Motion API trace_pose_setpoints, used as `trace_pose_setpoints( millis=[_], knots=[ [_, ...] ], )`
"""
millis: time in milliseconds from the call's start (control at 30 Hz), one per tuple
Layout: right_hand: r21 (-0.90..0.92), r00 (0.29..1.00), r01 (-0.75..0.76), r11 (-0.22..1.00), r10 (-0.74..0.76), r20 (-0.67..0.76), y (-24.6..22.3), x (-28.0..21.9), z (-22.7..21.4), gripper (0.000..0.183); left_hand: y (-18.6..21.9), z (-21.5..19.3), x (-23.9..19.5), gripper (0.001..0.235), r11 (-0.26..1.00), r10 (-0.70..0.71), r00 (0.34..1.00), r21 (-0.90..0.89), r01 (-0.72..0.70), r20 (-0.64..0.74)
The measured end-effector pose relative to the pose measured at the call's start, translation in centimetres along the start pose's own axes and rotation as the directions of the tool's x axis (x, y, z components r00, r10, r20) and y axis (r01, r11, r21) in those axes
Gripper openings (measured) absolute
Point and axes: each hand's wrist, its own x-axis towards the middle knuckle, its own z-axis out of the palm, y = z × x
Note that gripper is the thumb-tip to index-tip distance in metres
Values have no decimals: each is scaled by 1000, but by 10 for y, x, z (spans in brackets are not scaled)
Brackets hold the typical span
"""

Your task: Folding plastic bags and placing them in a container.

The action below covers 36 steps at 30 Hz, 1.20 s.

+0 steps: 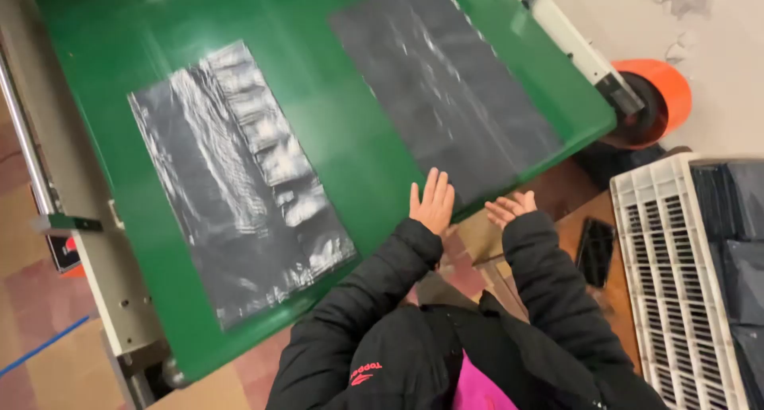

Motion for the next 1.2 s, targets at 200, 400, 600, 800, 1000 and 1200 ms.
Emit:
trace_pose_setpoints(
  millis=[200, 400, 600, 800, 1000, 1200],
  knots=[
    [-94, 892, 92, 991, -41, 450, -36, -13, -41, 75, 19, 11, 30, 12, 942, 127, 992, -315, -114, 20],
    [25, 862, 296, 955, -278, 423, -74, 116, -223, 80, 12, -94, 70, 19, 500, 125, 928, -830, 247, 351],
    [-478, 515, 857, 192, -342, 786, -175, 166, -2, 37, -80, -104, 112, 18, 333, -262, 940, -894, 301, 219],
    [-598, 661, 668, 443, 17, 751, -179, 232, 233, 51, -230, 37, 131, 28, 487, -618, 780, -733, 476, 96],
    [-838, 839, 542, 56, 6, 543, -134, 302, 262, 65, -266, 87, 127, 41, 560, -772, 634, -422, 712, 46],
    [-431, 550, 777, -460, 163, 819, -145, 278, 331, 65, -171, -39, 175, 42, 752, -659, 748, -23, 659, -81]
  ],
)
